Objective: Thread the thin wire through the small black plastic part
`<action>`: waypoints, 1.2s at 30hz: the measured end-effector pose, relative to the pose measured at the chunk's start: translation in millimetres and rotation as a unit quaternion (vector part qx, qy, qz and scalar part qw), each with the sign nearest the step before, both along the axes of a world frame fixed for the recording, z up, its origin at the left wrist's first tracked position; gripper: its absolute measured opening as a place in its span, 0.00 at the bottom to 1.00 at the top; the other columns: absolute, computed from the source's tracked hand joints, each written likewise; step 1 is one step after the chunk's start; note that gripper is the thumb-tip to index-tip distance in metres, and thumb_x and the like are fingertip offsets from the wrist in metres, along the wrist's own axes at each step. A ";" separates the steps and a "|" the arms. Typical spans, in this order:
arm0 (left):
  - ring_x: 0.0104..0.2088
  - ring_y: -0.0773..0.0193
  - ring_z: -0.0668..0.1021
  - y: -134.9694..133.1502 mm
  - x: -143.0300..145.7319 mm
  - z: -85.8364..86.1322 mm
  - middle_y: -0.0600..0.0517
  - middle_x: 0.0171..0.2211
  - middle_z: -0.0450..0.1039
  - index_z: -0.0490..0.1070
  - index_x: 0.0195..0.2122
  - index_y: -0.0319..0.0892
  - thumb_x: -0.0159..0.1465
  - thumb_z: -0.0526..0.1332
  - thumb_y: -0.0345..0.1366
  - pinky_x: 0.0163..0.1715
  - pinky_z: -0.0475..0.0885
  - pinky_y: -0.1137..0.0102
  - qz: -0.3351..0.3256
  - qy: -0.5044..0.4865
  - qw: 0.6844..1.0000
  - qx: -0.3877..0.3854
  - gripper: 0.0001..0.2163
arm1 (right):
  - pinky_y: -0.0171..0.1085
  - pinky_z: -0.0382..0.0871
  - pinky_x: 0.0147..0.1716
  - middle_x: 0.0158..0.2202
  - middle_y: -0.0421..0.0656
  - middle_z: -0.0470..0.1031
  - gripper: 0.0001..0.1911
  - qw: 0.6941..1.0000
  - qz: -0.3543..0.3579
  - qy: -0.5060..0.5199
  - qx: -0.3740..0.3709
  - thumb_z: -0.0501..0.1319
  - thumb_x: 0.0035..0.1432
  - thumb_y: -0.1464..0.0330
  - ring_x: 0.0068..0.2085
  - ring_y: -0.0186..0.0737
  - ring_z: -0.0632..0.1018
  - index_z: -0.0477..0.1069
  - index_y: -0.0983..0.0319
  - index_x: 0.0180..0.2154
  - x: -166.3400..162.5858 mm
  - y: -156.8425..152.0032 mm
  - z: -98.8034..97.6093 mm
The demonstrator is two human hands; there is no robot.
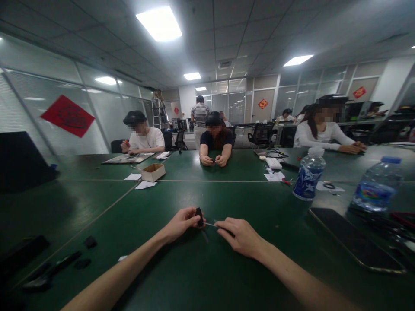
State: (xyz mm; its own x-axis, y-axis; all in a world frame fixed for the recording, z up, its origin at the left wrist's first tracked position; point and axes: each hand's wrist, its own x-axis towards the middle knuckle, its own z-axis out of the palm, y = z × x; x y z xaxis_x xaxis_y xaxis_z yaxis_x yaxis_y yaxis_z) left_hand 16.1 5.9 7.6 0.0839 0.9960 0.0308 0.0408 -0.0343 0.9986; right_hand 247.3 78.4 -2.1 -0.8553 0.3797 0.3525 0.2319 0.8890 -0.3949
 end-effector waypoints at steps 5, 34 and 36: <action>0.36 0.60 0.78 0.4 -0.2 -0.2 0.46 0.37 0.75 0.70 0.37 0.36 0.54 0.67 0.42 0.39 0.71 0.65 0.000 -0.003 1.000 0.003 0.16 | 0.36 0.69 0.34 0.38 0.45 0.73 0.15 1.000 -0.008 -0.011 0.003 0.52 0.65 0.63 0.35 0.38 0.74 0.69 0.61 0.49 0.6 -2.5 2.7; 0.36 0.62 0.77 1.5 -2.9 -0.8 0.48 0.35 0.73 0.70 0.37 0.36 0.57 0.64 0.42 0.40 0.69 0.67 -0.032 -0.030 0.999 0.002 0.13 | 0.38 0.71 0.37 0.39 0.46 0.76 0.15 0.999 -0.025 0.033 0.009 0.50 0.66 0.65 0.37 0.40 0.77 0.70 0.62 0.48 -2.4 -2.4 -2.8; 0.36 0.62 0.77 0.0 -1.9 0.8 0.48 0.34 0.74 0.71 0.37 0.36 0.57 0.64 0.41 0.39 0.69 0.68 -0.064 0.004 0.998 -0.002 0.13 | 0.40 0.72 0.39 0.41 0.47 0.76 0.16 0.995 -0.071 0.074 -0.009 0.49 0.66 0.64 0.39 0.42 0.77 0.69 0.62 0.48 -2.2 3.7 -4.8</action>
